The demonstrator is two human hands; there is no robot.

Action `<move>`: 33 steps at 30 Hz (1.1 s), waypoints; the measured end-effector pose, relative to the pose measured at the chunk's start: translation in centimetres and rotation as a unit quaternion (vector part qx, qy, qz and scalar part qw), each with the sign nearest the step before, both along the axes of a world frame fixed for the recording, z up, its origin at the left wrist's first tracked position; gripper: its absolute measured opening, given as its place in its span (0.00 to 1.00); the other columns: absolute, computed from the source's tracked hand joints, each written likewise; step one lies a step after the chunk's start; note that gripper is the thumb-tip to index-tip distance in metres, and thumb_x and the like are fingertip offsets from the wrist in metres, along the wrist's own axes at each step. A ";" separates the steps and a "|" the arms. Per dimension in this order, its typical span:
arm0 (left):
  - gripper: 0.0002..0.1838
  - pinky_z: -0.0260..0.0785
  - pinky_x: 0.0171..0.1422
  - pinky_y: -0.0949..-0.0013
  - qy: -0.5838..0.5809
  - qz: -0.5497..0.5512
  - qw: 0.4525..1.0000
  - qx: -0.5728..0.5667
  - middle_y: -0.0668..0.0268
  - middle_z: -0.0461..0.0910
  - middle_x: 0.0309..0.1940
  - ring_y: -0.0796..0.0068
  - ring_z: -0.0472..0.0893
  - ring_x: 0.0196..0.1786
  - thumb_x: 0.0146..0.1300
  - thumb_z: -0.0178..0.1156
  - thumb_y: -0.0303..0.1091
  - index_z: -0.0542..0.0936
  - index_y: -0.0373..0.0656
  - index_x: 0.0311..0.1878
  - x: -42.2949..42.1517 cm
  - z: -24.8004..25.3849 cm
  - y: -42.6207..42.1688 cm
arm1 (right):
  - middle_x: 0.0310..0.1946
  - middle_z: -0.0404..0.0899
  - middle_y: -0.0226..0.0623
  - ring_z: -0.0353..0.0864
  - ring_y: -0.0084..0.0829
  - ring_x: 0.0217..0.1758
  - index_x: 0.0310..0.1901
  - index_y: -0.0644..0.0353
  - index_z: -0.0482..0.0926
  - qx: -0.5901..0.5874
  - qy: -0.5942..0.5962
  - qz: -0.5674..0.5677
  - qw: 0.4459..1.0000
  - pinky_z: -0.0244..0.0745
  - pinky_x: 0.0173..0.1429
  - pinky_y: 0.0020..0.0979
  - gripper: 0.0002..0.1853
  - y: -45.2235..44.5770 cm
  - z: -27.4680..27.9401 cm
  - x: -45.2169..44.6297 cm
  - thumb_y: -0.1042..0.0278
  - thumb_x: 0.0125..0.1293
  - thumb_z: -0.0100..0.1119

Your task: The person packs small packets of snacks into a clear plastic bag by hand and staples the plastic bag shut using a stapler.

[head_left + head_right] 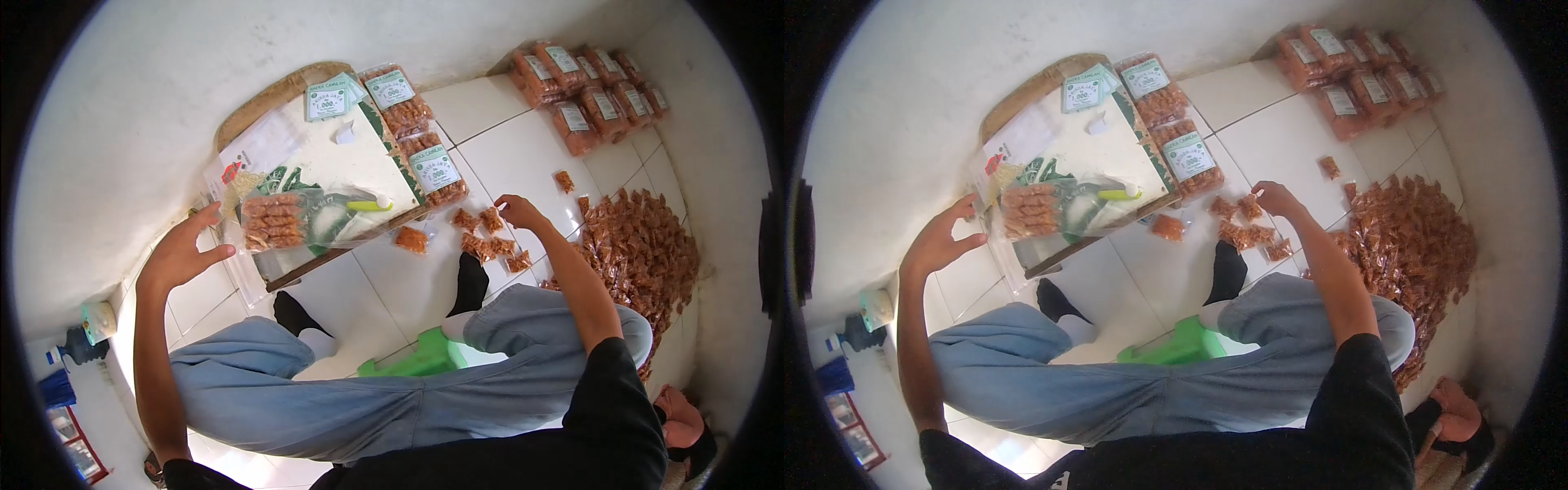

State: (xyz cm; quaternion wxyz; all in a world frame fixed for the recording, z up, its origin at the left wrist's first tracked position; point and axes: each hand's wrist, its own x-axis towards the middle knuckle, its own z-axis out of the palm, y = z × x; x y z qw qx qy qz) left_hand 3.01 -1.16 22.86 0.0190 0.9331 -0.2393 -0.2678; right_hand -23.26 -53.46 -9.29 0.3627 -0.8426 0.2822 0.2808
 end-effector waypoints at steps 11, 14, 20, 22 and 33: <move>0.45 0.67 0.66 0.59 0.002 -0.005 1.000 -0.002 0.55 0.75 0.62 0.55 0.75 0.64 0.56 0.70 0.53 0.61 0.53 0.75 -0.2 -0.6 2.7 | 0.54 0.72 0.53 0.77 0.51 0.56 0.64 0.48 0.64 -0.214 -0.064 0.090 0.971 0.78 0.54 0.48 0.34 5.4 -2.4 -1.5 0.63 0.56 0.68; 0.45 0.67 0.66 0.59 0.010 0.025 1.000 0.000 0.55 0.75 0.62 0.55 0.75 0.64 0.56 0.70 0.53 0.61 0.53 0.75 -0.6 -0.2 2.7 | 0.51 0.74 0.52 0.79 0.48 0.51 0.62 0.53 0.65 -0.213 -0.083 0.064 0.971 0.79 0.51 0.45 0.32 4.8 -4.0 -1.6 0.64 0.56 0.67; 0.46 0.67 0.66 0.59 0.026 0.054 0.998 0.017 0.56 0.75 0.63 0.56 0.75 0.64 0.56 0.69 0.55 0.60 0.54 0.75 -0.9 0.4 2.6 | 0.47 0.79 0.42 0.81 0.36 0.44 0.63 0.56 0.68 0.281 -0.087 -0.246 0.924 0.76 0.44 0.38 0.27 3.0 -1.0 0.3 0.70 0.59 0.57; 0.46 0.67 0.66 0.59 0.025 0.058 0.998 0.017 0.57 0.75 0.63 0.56 0.75 0.63 0.57 0.69 0.55 0.60 0.54 0.75 -0.9 0.4 2.7 | 0.48 0.79 0.39 0.81 0.35 0.46 0.62 0.56 0.70 0.358 -0.091 -0.234 0.899 0.75 0.45 0.37 0.25 2.9 -0.2 0.5 0.63 0.62 0.51; 0.45 0.66 0.67 0.60 0.041 0.075 0.996 0.023 0.57 0.75 0.63 0.57 0.74 0.64 0.57 0.69 0.55 0.61 0.52 0.75 -1.2 0.7 2.7 | 0.46 0.77 0.39 0.78 0.38 0.50 0.64 0.56 0.69 0.442 -0.024 -0.258 0.859 0.75 0.53 0.45 0.28 3.4 1.0 1.5 0.51 0.66 0.43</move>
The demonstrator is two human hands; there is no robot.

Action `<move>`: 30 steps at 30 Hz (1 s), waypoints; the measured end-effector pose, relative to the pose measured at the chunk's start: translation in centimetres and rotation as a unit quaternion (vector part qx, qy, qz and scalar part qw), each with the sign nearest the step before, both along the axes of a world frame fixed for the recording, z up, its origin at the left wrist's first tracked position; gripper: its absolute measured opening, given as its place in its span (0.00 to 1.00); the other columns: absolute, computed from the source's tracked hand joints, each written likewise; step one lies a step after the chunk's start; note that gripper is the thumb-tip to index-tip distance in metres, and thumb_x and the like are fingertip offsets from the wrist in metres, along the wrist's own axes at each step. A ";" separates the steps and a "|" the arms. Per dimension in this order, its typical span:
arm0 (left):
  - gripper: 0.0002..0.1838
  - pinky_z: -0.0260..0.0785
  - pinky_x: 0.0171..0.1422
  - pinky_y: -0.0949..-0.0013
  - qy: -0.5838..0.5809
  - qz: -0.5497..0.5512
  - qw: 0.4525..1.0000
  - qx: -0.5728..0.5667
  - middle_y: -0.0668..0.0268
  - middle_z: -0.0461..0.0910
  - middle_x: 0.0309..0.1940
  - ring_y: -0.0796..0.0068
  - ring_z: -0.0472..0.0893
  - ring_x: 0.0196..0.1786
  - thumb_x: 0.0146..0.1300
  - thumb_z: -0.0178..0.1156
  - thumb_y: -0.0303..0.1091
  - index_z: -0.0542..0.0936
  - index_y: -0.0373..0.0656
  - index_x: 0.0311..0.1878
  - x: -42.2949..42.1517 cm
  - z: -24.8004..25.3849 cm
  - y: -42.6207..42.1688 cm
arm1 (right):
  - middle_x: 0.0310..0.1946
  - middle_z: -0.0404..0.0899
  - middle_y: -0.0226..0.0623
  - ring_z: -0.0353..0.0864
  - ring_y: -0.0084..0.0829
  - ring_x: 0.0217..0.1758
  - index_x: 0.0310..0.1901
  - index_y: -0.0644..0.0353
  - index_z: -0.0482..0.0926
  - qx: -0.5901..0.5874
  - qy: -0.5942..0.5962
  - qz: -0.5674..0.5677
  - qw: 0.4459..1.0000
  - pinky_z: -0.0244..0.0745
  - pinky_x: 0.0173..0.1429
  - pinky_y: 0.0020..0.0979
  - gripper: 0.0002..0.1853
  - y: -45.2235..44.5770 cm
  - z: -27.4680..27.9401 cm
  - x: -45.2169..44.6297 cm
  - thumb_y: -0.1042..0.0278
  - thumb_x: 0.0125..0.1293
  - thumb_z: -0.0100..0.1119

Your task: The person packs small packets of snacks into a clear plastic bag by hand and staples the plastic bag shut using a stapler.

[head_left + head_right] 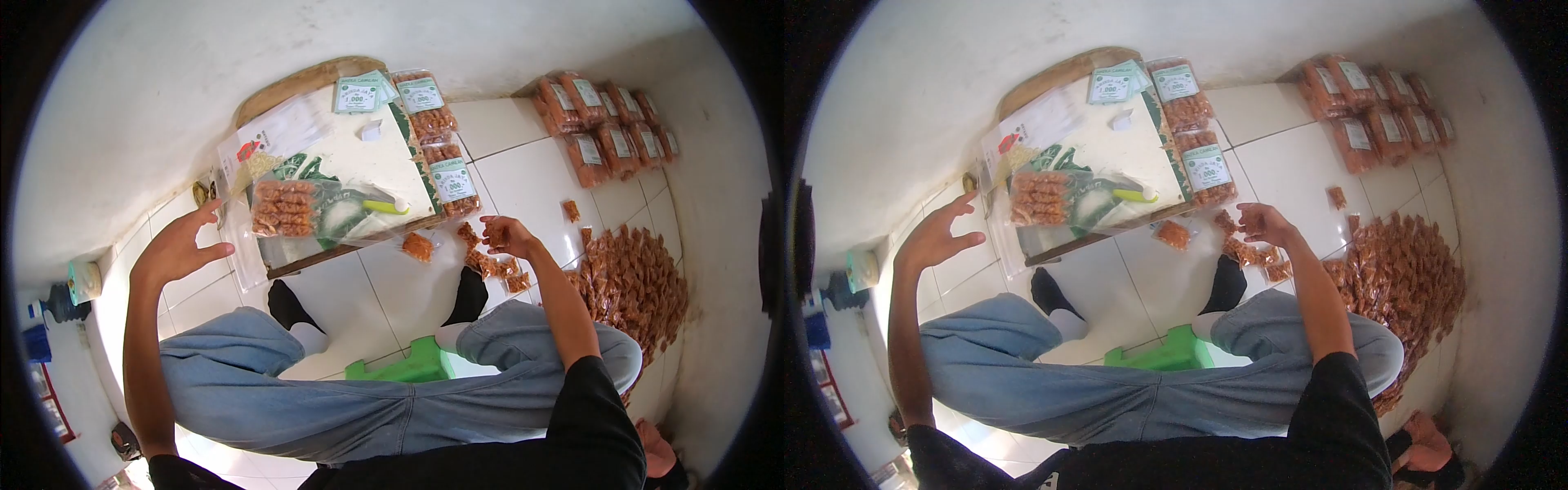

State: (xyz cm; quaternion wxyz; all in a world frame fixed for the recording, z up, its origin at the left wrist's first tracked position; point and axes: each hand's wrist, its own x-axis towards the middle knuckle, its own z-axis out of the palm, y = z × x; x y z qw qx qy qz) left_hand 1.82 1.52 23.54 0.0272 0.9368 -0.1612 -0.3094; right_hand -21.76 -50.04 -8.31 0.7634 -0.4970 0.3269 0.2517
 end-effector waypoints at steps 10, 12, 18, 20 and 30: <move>0.43 0.66 0.66 0.59 -0.038 -0.129 0.990 -0.050 0.52 0.76 0.60 0.53 0.74 0.63 0.58 0.68 0.51 0.63 0.48 0.73 -0.9 -1.9 -0.9 | 0.45 0.78 0.48 0.81 0.47 0.51 0.58 0.54 0.71 -0.620 0.013 0.290 0.729 0.77 0.52 0.47 0.31 7.8 -2.7 1.4 0.47 0.57 0.66; 0.39 0.68 0.63 0.56 -0.052 -0.199 0.977 -0.058 0.50 0.77 0.57 0.47 0.76 0.58 0.60 0.65 0.52 0.66 0.46 0.70 -2.0 -2.2 -2.4 | 0.44 0.77 0.47 0.81 0.48 0.50 0.53 0.55 0.74 -0.634 -0.009 0.229 0.739 0.77 0.52 0.45 0.25 9.0 -3.3 1.1 0.55 0.54 0.67; 0.35 0.71 0.59 0.55 -0.011 -0.246 0.946 -0.211 0.50 0.79 0.53 0.50 0.78 0.56 0.62 0.63 0.54 0.68 0.43 0.67 -5.4 -6.0 -5.5 | 0.42 0.78 0.45 0.80 0.47 0.47 0.40 0.57 0.78 -0.531 -0.170 0.383 0.736 0.76 0.52 0.44 0.13 7.9 0.5 2.4 0.66 0.52 0.63; 0.35 0.71 0.59 0.58 0.093 -0.160 0.944 -0.272 0.52 0.79 0.54 0.56 0.79 0.56 0.65 0.59 0.56 0.69 0.41 0.67 -6.7 -7.4 -6.7 | 0.39 0.77 0.42 0.78 0.46 0.46 0.40 0.58 0.77 -0.485 -0.244 0.392 0.742 0.75 0.52 0.43 0.13 8.7 4.1 3.6 0.69 0.52 0.62; 0.50 0.71 0.59 0.61 0.590 0.214 0.583 -0.516 0.64 0.80 0.49 0.68 0.80 0.53 0.59 0.33 0.82 0.75 0.43 0.58 -9.0 -8.1 -11.6 | 0.47 0.73 0.37 0.79 0.41 0.47 0.55 0.54 0.73 -0.561 -0.580 0.318 0.498 0.76 0.51 0.40 0.32 21.4 28.6 7.8 0.73 0.45 0.74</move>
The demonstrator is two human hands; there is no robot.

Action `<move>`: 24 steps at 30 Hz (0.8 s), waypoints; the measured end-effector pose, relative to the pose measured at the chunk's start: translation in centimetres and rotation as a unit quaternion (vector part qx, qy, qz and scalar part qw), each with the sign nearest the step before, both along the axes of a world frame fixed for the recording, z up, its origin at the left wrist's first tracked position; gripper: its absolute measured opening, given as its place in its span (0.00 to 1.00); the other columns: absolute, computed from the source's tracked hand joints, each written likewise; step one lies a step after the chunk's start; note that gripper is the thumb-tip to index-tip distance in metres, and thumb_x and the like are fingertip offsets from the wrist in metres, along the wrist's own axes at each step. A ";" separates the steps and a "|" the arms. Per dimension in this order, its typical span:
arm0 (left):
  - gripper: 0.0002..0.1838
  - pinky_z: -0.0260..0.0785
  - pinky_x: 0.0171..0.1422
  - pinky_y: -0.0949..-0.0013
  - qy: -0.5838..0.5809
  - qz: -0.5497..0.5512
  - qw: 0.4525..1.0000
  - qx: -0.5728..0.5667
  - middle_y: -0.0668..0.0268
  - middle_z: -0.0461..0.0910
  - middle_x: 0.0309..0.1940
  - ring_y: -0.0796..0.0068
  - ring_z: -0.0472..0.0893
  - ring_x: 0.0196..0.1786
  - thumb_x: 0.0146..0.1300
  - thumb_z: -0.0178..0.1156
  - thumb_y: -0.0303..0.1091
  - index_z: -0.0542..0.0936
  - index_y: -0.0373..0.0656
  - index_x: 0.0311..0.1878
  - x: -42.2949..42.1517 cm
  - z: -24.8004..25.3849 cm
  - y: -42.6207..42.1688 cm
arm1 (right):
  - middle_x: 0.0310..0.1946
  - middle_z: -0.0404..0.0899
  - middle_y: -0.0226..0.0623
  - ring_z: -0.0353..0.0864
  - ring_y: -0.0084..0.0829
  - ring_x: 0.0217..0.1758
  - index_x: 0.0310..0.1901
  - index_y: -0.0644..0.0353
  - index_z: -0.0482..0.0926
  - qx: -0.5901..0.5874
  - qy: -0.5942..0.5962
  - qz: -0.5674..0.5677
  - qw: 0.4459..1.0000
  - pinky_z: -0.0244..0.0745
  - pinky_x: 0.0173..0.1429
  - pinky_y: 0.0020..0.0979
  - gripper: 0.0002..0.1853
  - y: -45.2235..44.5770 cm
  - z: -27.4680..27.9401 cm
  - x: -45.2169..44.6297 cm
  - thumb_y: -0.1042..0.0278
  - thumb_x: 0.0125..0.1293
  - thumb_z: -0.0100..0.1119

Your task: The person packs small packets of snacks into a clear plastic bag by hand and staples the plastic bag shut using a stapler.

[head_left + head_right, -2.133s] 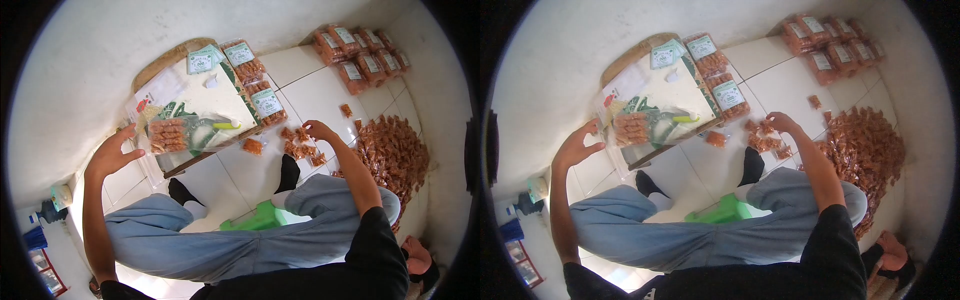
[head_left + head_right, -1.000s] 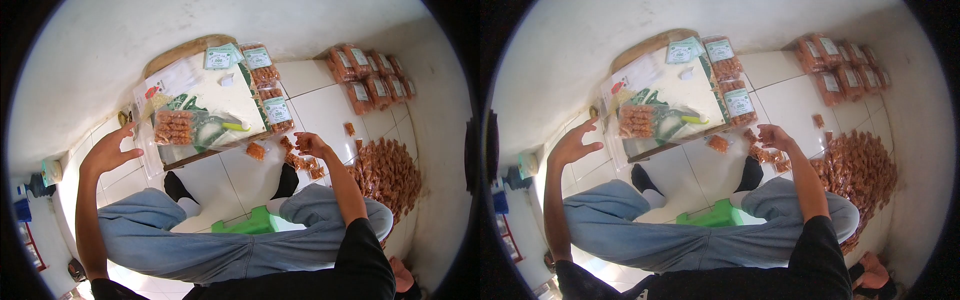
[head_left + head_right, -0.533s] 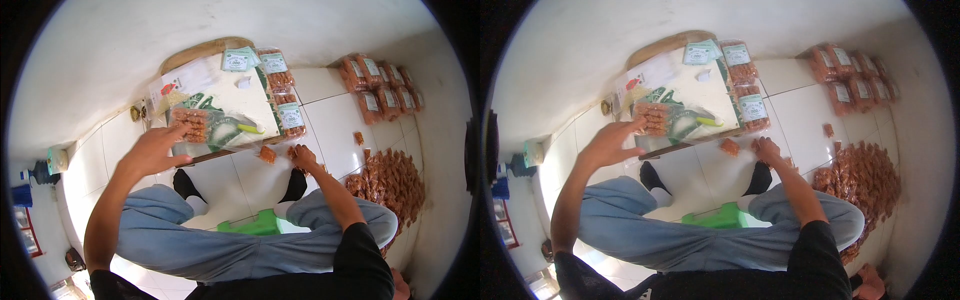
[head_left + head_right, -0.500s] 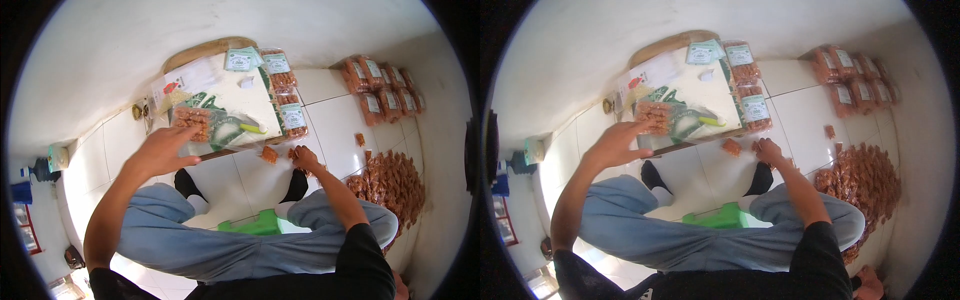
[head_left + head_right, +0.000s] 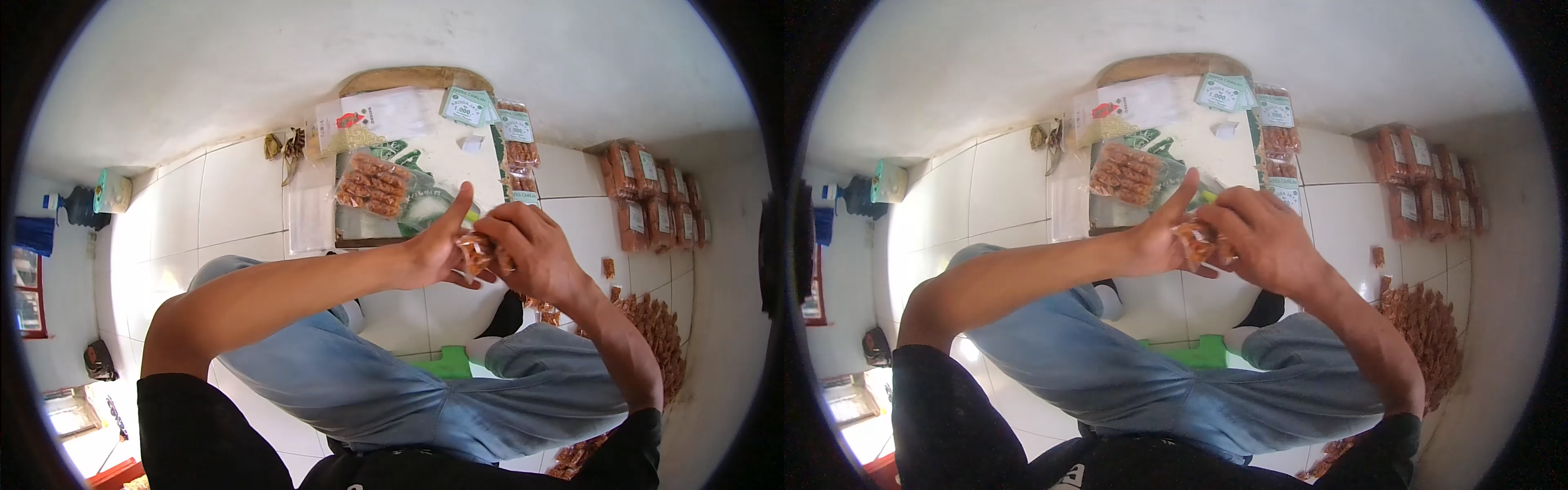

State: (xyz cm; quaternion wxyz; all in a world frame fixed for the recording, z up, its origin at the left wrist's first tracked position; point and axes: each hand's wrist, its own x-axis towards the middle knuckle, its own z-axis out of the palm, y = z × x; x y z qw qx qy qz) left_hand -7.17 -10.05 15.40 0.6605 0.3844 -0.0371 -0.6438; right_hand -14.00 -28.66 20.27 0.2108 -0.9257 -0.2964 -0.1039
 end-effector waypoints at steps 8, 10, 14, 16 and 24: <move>0.45 0.73 0.56 0.58 -0.083 0.098 0.992 0.004 0.65 0.78 0.50 0.68 0.80 0.51 0.64 0.31 0.79 0.72 0.47 0.60 -0.1 1.6 0.3 | 0.52 0.68 0.47 0.77 0.38 0.50 0.65 0.60 0.61 0.247 0.216 -0.115 0.938 0.74 0.54 0.36 0.32 3.8 0.7 -0.5 0.71 0.61 0.65; 0.43 0.76 0.45 0.63 -0.120 0.108 0.987 0.024 0.66 0.79 0.45 0.70 0.82 0.45 0.65 0.32 0.77 0.70 0.47 0.61 -0.6 1.1 0.2 | 0.53 0.71 0.47 0.76 0.32 0.52 0.66 0.63 0.59 0.390 0.262 -0.168 0.867 0.72 0.55 0.33 0.25 3.9 -1.2 -0.1 0.68 0.71 0.54; 0.40 0.70 0.27 0.74 -0.235 0.126 0.960 0.090 0.69 0.78 0.34 0.75 0.81 0.32 0.67 0.35 0.74 0.73 0.45 0.56 -0.6 -0.4 0.9 | 0.50 0.75 0.46 0.78 0.32 0.52 0.64 0.67 0.65 0.454 0.340 -0.218 0.794 0.75 0.53 0.33 0.21 4.5 -2.8 -0.1 0.65 0.75 0.48; 0.38 0.70 0.27 0.74 -0.205 0.141 0.963 0.105 0.69 0.77 0.29 0.77 0.80 0.30 0.68 0.34 0.73 0.75 0.44 0.48 -1.0 0.5 0.8 | 0.50 0.75 0.47 0.79 0.34 0.51 0.60 0.68 0.69 0.388 0.299 -0.209 0.846 0.76 0.51 0.33 0.18 4.7 -3.1 -0.2 0.65 0.75 0.48; 0.25 0.77 0.34 0.69 -0.168 0.135 0.959 0.186 0.67 0.75 0.33 0.75 0.81 0.32 0.69 0.55 0.59 0.72 0.43 0.48 -0.6 1.4 0.7 | 0.42 0.81 0.36 0.80 0.29 0.47 0.47 0.64 0.81 0.291 0.423 -0.187 0.838 0.75 0.49 0.28 0.19 -1.3 -5.2 1.8 0.59 0.75 0.44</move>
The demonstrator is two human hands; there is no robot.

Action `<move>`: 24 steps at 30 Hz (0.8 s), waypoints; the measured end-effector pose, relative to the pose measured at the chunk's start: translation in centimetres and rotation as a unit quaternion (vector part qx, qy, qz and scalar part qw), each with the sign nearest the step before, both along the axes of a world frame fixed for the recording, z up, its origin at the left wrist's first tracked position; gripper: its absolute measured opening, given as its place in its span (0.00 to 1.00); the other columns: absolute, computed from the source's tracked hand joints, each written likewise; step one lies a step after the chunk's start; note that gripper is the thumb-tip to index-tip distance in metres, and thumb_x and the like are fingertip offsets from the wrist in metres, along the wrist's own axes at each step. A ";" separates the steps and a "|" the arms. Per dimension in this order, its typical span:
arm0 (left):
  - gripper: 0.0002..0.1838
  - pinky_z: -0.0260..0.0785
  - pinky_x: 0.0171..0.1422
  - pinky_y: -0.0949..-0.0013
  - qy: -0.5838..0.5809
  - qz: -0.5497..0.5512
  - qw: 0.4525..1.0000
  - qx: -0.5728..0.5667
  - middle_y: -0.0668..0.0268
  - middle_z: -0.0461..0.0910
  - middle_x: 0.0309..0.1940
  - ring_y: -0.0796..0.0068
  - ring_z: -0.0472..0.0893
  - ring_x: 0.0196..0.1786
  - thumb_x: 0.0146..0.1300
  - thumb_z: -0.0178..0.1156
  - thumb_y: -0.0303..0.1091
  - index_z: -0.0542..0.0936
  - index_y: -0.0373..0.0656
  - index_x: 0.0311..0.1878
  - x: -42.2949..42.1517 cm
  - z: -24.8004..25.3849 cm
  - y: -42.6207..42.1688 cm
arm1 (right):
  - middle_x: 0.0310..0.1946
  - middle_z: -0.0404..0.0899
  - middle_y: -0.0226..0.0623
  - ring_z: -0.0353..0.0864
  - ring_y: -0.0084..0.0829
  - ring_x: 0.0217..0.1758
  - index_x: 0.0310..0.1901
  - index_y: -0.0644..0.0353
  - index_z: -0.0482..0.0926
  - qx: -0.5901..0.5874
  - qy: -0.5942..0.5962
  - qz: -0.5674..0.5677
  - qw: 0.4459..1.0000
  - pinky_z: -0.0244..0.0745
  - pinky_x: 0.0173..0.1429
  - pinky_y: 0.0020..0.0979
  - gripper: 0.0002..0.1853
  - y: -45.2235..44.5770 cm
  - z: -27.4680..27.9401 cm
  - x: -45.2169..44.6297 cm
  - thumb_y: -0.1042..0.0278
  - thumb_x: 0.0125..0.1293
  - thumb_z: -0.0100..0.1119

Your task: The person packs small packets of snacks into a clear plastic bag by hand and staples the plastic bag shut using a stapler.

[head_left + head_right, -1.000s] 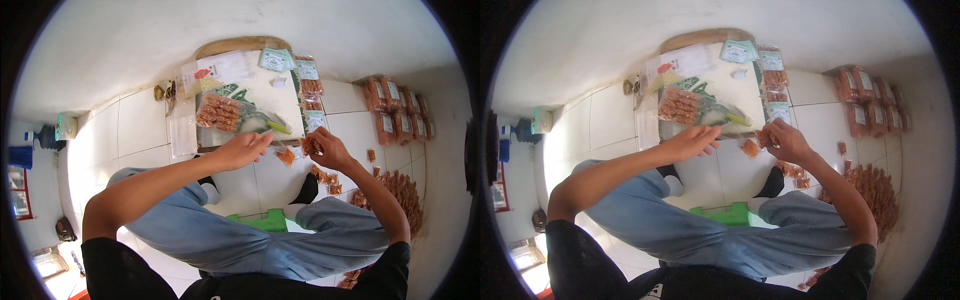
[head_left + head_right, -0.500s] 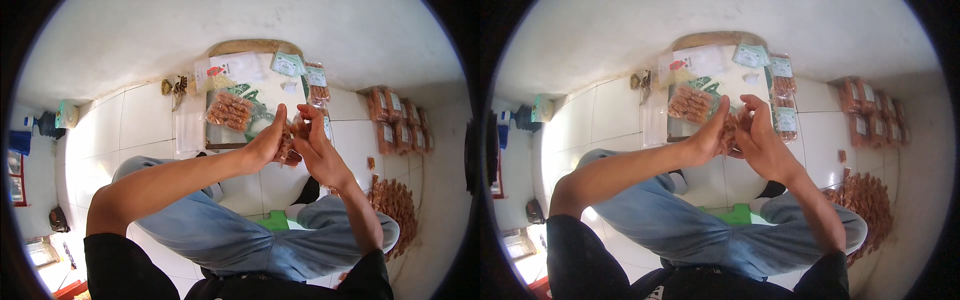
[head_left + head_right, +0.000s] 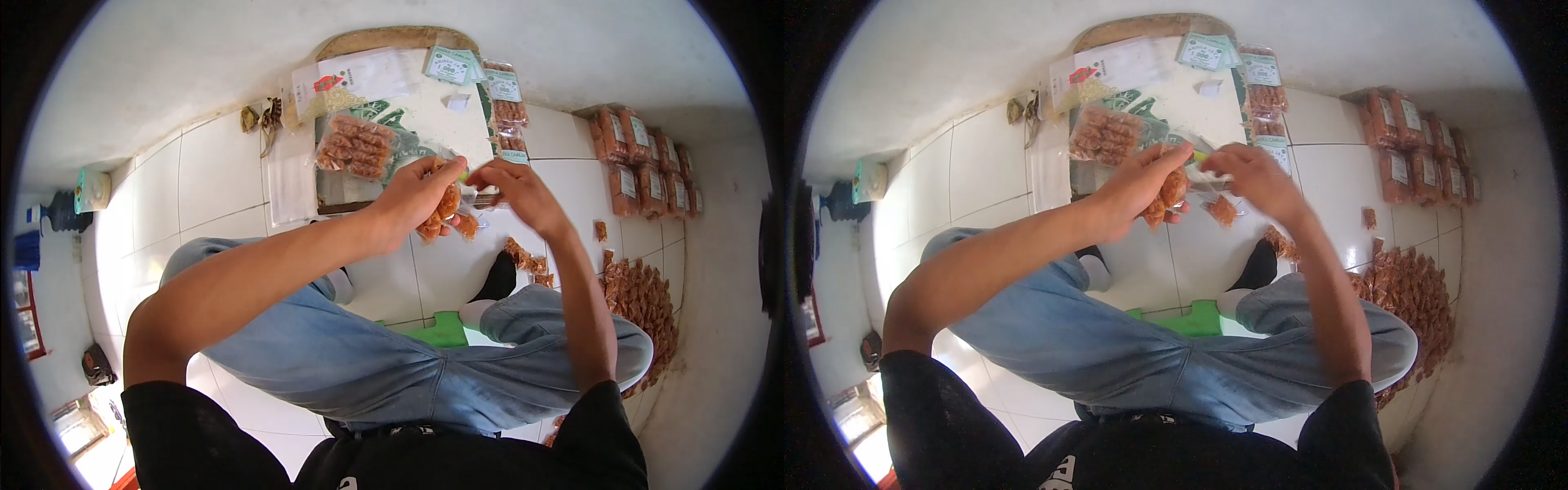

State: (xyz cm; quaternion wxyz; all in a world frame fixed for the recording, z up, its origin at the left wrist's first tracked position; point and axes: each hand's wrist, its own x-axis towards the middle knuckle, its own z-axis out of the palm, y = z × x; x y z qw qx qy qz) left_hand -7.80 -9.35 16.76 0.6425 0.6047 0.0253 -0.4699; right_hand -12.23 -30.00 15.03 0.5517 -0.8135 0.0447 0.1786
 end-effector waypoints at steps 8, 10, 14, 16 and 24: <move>0.18 0.76 0.33 0.70 0.017 -0.030 0.999 0.018 0.64 0.76 0.30 0.73 0.80 0.28 0.68 0.58 0.49 0.73 0.43 0.45 0.8 -1.1 1.4 | 0.53 0.78 0.52 0.77 0.49 0.60 0.61 0.58 0.73 -0.483 0.201 0.040 0.851 0.72 0.61 0.52 0.29 -12.8 -24.0 -8.4 0.55 0.59 0.60; 0.17 0.76 0.32 0.71 0.020 -0.028 0.999 0.019 0.63 0.76 0.29 0.73 0.80 0.27 0.67 0.59 0.47 0.73 0.43 0.45 0.6 -0.2 2.2 | 0.57 0.74 0.51 0.75 0.52 0.61 0.65 0.55 0.65 -0.502 0.199 0.066 0.839 0.72 0.62 0.51 0.34 -11.2 -24.1 -10.4 0.58 0.57 0.63; 0.17 0.77 0.32 0.73 0.025 0.011 1.000 0.012 0.64 0.75 0.33 0.74 0.80 0.32 0.66 0.61 0.46 0.74 0.43 0.46 0.1 0.5 3.1 | 0.56 0.72 0.51 0.76 0.52 0.59 0.63 0.56 0.65 -0.459 0.166 0.093 0.868 0.71 0.62 0.52 0.37 -11.8 -25.7 -11.9 0.62 0.50 0.67; 0.17 0.77 0.32 0.73 0.025 0.037 0.999 0.004 0.65 0.74 0.35 0.74 0.80 0.34 0.66 0.61 0.46 0.74 0.43 0.47 0.0 0.8 3.5 | 0.54 0.73 0.51 0.76 0.52 0.58 0.61 0.58 0.66 -0.446 0.160 0.064 0.878 0.71 0.61 0.52 0.35 -11.7 -25.5 -12.0 0.64 0.50 0.66; 0.15 0.73 0.25 0.71 -0.006 0.139 0.989 -0.041 0.68 0.74 0.26 0.78 0.75 0.26 0.65 0.63 0.46 0.77 0.45 0.43 0.6 1.0 5.7 | 0.48 0.80 0.46 0.80 0.50 0.54 0.53 0.63 0.71 -0.517 0.181 -0.051 0.835 0.73 0.57 0.53 0.30 -12.7 -26.5 -9.3 0.41 0.64 0.53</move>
